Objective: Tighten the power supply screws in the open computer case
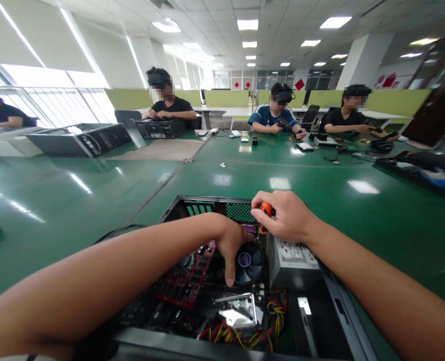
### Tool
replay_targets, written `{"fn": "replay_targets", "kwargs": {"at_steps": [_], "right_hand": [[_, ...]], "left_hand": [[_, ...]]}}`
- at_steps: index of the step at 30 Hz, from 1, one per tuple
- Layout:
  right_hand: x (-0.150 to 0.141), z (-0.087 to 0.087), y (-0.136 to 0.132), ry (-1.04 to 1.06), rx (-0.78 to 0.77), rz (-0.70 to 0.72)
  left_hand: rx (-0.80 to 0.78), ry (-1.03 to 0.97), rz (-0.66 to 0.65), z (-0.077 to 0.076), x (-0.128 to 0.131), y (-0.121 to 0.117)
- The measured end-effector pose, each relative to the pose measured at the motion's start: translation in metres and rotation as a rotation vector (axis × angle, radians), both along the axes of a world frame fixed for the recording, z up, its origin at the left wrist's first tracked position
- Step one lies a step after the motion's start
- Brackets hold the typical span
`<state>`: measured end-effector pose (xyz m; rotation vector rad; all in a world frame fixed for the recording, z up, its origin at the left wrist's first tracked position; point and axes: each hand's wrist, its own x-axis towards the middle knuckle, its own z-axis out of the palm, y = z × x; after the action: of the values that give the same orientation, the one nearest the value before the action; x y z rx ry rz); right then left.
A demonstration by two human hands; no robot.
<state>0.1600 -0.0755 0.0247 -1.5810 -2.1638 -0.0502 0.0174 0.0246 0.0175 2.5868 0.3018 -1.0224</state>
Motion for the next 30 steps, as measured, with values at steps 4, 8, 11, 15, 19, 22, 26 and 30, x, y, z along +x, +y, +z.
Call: {"fn": "replay_targets", "kwargs": {"at_steps": [4, 8, 11, 15, 19, 22, 26, 30], "right_hand": [[0.001, 0.003, -0.002, 0.018, -0.025, 0.016], [0.0, 0.004, -0.003, 0.057, -0.037, 0.014], [-0.002, 0.005, -0.002, 0.108, -0.03, -0.013], [-0.002, 0.002, -0.001, 0.211, -0.02, -0.015], [-0.003, 0.002, -0.001, 0.372, 0.006, 0.016], [-0.009, 0.011, -0.012, 0.511, 0.037, 0.036], [-0.021, 0.021, -0.038, 0.574, 0.02, 0.08], [-0.031, 0.02, -0.054, 0.53, 0.067, 0.032]], "left_hand": [[0.02, -0.013, -0.023, 0.003, -0.001, -0.002], [0.01, -0.055, -0.004, 0.002, -0.002, -0.002], [0.002, -0.058, 0.034, 0.0, -0.002, -0.001], [0.008, -0.058, 0.036, -0.002, -0.001, 0.001], [-0.005, -0.06, 0.032, -0.005, -0.003, 0.002], [-0.078, -0.062, 0.028, -0.005, -0.004, 0.003], [-0.191, -0.039, -0.005, -0.004, -0.005, 0.0], [-0.243, -0.018, -0.034, -0.004, -0.005, -0.001]]}}
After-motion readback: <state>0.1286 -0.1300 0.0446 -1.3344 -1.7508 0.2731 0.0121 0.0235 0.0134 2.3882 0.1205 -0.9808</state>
